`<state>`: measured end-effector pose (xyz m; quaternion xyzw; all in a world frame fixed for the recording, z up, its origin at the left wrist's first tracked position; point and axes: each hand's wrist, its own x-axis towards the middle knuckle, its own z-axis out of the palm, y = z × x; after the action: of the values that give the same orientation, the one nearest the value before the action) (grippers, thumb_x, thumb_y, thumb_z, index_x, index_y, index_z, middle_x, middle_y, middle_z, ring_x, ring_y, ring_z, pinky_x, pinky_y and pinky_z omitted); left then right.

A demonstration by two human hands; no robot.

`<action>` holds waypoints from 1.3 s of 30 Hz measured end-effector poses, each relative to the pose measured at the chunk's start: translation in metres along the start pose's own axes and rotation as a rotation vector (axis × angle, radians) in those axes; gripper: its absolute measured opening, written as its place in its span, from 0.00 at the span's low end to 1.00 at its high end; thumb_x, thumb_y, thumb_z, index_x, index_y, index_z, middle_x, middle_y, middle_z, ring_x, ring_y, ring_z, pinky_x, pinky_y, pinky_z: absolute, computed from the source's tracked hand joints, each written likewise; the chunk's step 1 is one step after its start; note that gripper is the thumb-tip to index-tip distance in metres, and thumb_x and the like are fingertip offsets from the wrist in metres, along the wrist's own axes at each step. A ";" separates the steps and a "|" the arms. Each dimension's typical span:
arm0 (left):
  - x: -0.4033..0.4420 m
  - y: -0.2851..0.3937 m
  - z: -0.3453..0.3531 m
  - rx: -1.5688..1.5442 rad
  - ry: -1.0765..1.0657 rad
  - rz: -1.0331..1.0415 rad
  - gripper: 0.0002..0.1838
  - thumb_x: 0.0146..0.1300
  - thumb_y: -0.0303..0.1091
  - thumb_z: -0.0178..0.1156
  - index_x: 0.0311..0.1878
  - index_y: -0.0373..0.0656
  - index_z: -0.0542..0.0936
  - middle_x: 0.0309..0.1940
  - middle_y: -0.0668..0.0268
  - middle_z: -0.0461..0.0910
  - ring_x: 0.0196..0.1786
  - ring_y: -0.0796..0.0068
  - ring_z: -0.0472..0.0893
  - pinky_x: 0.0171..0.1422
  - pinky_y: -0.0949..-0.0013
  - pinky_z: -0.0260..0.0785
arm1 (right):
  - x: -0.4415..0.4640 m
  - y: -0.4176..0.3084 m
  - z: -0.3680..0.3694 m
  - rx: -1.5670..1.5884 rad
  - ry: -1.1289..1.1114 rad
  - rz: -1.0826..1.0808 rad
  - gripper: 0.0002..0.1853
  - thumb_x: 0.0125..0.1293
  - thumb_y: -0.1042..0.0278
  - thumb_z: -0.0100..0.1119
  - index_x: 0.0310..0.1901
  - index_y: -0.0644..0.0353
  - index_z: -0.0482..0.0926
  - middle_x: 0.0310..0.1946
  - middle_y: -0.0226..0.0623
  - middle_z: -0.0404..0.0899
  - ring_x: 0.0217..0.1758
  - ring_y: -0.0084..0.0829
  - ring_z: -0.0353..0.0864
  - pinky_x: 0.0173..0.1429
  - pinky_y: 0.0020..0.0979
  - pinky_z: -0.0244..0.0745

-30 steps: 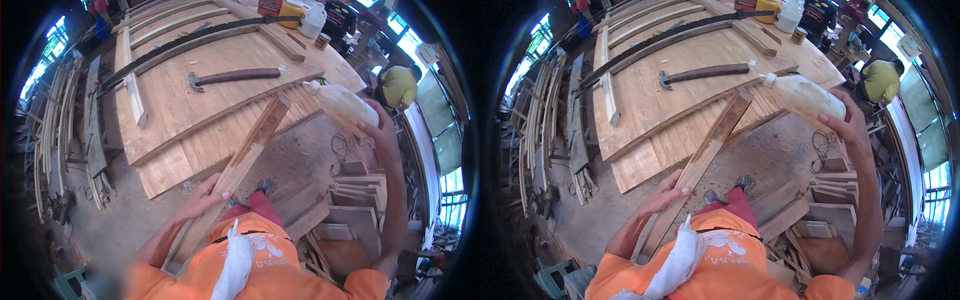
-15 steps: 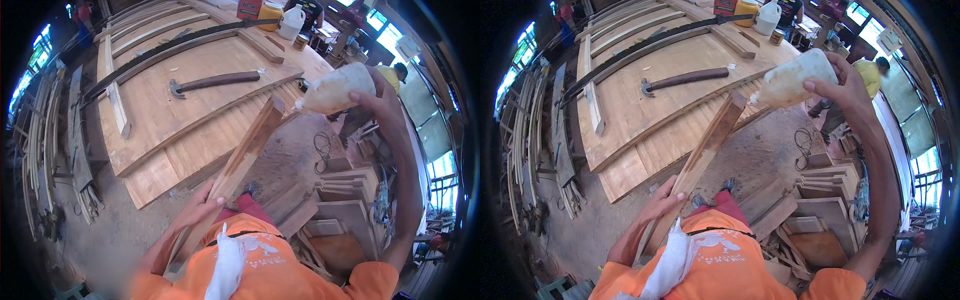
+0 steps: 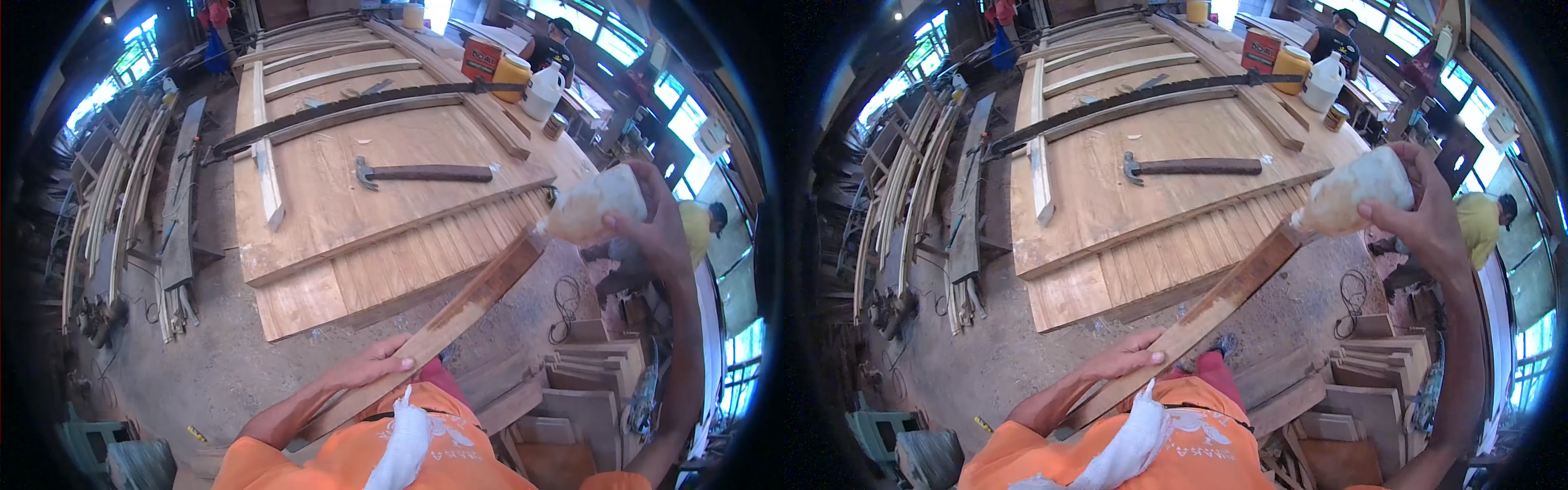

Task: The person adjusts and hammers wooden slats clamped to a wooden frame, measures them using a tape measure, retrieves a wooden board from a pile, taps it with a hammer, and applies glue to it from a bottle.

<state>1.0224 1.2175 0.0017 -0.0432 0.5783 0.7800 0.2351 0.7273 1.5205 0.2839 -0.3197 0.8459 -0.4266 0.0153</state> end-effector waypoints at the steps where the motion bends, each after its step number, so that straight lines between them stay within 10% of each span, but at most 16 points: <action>1: 0.000 -0.001 -0.001 0.012 -0.004 0.027 0.35 0.74 0.51 0.64 0.77 0.40 0.71 0.63 0.64 0.77 0.67 0.72 0.72 0.74 0.64 0.64 | 0.000 -0.001 0.004 -0.019 0.014 -0.036 0.44 0.54 0.64 0.82 0.71 0.64 0.70 0.57 0.43 0.81 0.61 0.34 0.84 0.66 0.35 0.80; 24: -0.013 0.001 0.000 -0.017 -0.036 0.053 0.38 0.75 0.52 0.62 0.80 0.39 0.68 0.66 0.64 0.77 0.67 0.72 0.73 0.73 0.66 0.65 | 0.030 -0.017 0.039 0.154 0.000 -0.015 0.51 0.53 0.54 0.85 0.74 0.70 0.68 0.62 0.49 0.80 0.66 0.40 0.82 0.75 0.40 0.73; 33: -0.017 0.006 0.005 -0.001 0.034 0.122 0.28 0.81 0.50 0.57 0.74 0.41 0.73 0.48 0.69 0.79 0.53 0.79 0.76 0.59 0.69 0.70 | 0.025 -0.019 0.050 0.220 -0.029 -0.018 0.49 0.55 0.58 0.84 0.75 0.69 0.68 0.63 0.46 0.80 0.67 0.38 0.82 0.76 0.40 0.73; 35: -0.015 0.003 0.000 -0.015 -0.011 0.060 0.41 0.76 0.55 0.61 0.82 0.40 0.65 0.63 0.64 0.78 0.64 0.73 0.74 0.70 0.67 0.66 | 0.024 -0.017 0.053 0.224 -0.021 -0.030 0.49 0.56 0.58 0.84 0.75 0.69 0.69 0.63 0.45 0.80 0.67 0.37 0.82 0.76 0.40 0.73; 39: -0.008 -0.009 0.002 0.013 0.008 0.115 0.41 0.74 0.54 0.63 0.82 0.40 0.66 0.57 0.66 0.80 0.57 0.76 0.78 0.61 0.70 0.72 | 0.025 -0.027 0.055 0.194 0.002 -0.091 0.45 0.58 0.55 0.83 0.72 0.69 0.72 0.61 0.45 0.82 0.64 0.36 0.84 0.74 0.39 0.75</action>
<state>1.0340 1.2185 -0.0029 -0.0114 0.5859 0.7883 0.1877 0.7385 1.4558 0.2749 -0.3544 0.7852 -0.5072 0.0260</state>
